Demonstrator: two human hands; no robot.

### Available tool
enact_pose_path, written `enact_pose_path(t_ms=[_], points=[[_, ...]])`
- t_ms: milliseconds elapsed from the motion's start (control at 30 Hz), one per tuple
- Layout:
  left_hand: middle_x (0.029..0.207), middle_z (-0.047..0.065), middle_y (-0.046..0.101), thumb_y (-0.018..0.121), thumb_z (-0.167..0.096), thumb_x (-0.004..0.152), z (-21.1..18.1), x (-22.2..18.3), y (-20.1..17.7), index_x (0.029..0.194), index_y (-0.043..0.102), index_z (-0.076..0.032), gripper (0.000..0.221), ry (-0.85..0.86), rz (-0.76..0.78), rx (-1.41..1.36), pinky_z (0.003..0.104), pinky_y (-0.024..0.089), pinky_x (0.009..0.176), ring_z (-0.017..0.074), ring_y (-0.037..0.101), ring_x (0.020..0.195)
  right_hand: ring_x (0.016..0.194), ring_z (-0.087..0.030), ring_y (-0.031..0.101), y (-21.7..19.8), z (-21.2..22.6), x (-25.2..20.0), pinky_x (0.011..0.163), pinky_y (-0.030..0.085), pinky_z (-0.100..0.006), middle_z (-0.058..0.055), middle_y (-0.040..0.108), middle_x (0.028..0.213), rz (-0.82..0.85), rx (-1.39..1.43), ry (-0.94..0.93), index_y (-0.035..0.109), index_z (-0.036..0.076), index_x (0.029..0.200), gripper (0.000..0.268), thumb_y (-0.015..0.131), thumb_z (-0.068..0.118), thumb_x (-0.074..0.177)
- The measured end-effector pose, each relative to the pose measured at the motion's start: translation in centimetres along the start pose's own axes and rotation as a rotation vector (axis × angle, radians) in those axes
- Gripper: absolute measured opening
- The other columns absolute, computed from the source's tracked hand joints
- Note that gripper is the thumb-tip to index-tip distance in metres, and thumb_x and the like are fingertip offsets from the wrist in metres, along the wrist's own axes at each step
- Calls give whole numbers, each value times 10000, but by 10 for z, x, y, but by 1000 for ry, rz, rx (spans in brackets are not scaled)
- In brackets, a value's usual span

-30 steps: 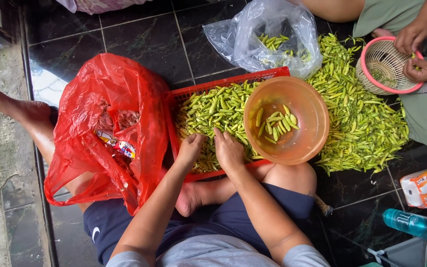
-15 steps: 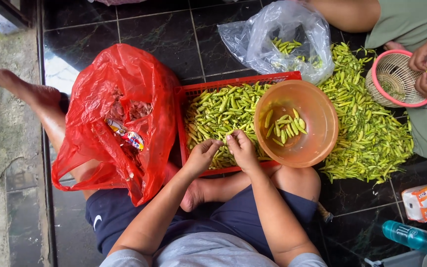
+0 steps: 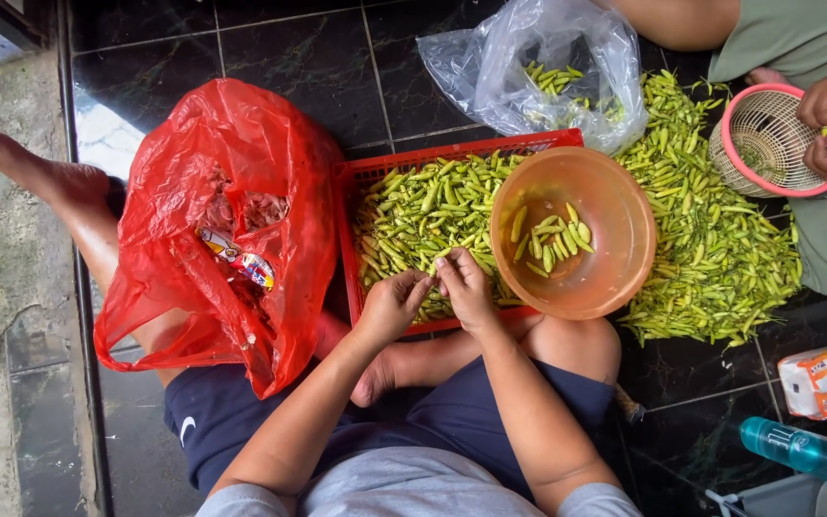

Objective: A person is manually removing the stems from green chilies and sorting them into containers while sitting on the floor.

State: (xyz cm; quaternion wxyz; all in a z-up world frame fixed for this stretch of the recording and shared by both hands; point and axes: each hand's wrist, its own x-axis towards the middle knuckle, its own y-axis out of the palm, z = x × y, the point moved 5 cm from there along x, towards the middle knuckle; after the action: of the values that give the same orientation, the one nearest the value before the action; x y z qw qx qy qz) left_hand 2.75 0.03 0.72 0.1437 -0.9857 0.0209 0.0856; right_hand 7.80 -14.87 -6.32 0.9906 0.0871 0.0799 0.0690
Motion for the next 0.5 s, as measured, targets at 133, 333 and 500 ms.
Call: enact_pose_path(t_ms=[133,333,500], points=[[507,124,583,600,-195,1045,-15,-4,-6,1045,741,-39,210,127,-29,143,349,472,545,268,557,473,523,-81,554,2,0,-2,450,375,-164,-91,664,689,21,14,76,631,99,1012,103,618,195,1045],[622,190,600,617,-149,1010,-33,-10,-14,971,697,-22,155,324,75,121,418,510,575,383,617,589,498,-92,548,2,-3,-5,422,326,-140,-112,685,673,161,149,300,645,124,990,92,647,212,1014],[696,249,589,599,-114,996,-30,-20,-7,937,650,-9,131,430,177,62,499,524,623,474,638,697,560,-136,666,7,11,-11,450,357,-155,-103,707,696,286,272,452,653,132,997,50,665,176,976]])
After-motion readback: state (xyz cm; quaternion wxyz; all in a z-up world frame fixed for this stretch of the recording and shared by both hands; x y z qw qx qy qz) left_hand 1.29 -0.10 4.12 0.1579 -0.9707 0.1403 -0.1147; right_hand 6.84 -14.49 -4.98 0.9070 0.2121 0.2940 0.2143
